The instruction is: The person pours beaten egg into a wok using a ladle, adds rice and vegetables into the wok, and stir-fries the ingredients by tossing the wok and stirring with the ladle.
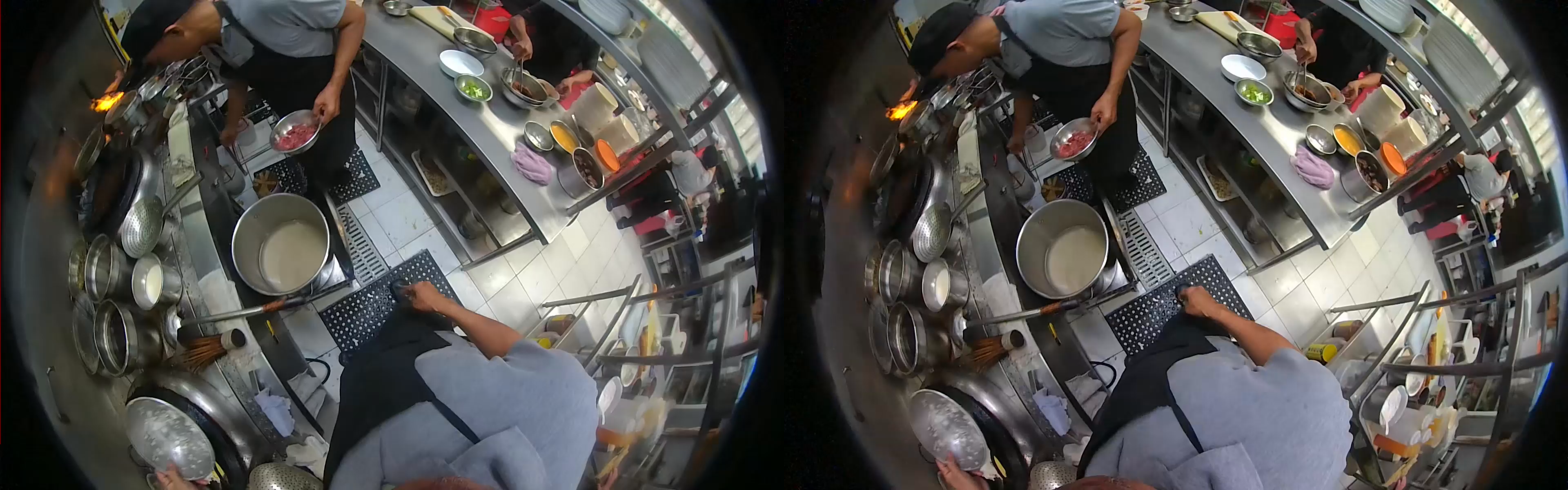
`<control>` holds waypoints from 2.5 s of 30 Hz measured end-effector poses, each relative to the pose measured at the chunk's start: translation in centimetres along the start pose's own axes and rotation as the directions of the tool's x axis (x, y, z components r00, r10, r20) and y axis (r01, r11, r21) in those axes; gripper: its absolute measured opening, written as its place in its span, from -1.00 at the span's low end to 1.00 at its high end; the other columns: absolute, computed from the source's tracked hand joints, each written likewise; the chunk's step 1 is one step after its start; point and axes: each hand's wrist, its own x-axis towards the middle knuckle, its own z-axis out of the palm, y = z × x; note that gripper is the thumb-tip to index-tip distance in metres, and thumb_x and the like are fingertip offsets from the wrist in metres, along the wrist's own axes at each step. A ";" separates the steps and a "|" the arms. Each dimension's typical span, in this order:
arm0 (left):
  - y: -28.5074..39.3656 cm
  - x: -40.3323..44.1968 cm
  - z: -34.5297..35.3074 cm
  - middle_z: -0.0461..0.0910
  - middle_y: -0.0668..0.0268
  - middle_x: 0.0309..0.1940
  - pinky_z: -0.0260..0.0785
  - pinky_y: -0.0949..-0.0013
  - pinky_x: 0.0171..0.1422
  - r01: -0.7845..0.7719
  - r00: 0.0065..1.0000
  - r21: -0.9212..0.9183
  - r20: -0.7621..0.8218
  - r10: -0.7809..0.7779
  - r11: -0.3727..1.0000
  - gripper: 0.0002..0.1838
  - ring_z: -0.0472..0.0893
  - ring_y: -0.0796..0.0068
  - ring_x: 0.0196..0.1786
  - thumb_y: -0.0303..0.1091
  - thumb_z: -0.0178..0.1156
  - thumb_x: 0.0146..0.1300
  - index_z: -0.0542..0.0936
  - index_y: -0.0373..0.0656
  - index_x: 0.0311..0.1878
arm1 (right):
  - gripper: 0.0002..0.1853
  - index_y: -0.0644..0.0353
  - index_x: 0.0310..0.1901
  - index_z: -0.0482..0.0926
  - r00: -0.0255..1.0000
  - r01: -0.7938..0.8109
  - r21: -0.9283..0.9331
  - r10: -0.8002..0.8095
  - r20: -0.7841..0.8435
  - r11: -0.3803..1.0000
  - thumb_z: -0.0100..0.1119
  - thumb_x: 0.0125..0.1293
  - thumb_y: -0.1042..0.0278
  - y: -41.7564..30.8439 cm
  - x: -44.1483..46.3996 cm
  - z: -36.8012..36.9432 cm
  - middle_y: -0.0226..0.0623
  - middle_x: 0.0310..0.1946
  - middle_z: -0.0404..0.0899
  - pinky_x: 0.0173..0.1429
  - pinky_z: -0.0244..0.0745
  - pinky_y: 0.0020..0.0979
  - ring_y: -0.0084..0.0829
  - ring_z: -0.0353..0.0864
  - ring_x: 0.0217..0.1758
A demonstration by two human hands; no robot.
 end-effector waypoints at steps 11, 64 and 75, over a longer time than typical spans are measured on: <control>31.4 -10.7 26.7 0.49 0.29 -0.45 0.15 0.47 -0.77 0.571 0.771 -0.744 0.342 -0.538 0.346 -0.80 0.40 0.51 -0.72 -0.20 0.13 0.28 0.42 -0.12 -0.26 | -0.70 0.25 -0.05 0.71 0.965 -0.126 0.410 0.206 -0.159 0.903 0.18 0.38 0.21 12.5 14.1 -21.1 -0.23 -0.36 0.73 -0.27 0.60 -0.37 -0.48 0.71 -0.32; 22.1 -32.1 17.9 0.60 0.18 -0.48 0.51 0.41 -0.70 -0.029 0.517 -0.949 0.254 -0.818 -0.314 -0.92 0.62 0.37 -0.64 -0.56 0.15 0.23 0.45 -0.25 -0.25 | -0.35 0.04 0.38 0.28 -0.321 0.931 -0.022 -0.789 -0.524 -0.364 0.04 0.24 0.67 -74.3 -6.8 13.2 0.14 0.28 0.32 0.08 0.55 -0.01 0.20 0.59 0.02; 21.3 -25.1 18.8 0.63 0.15 -0.33 0.53 0.44 -0.57 0.113 0.594 -0.992 0.110 -0.797 -0.053 -0.74 0.62 0.43 -0.57 -0.55 0.11 0.21 0.53 -0.35 -0.02 | -0.13 0.32 0.50 0.08 0.093 0.907 0.408 -0.994 0.056 0.108 0.00 0.04 0.73 -54.2 -1.9 6.5 0.10 0.48 0.13 0.61 0.01 -0.18 -0.02 0.06 0.58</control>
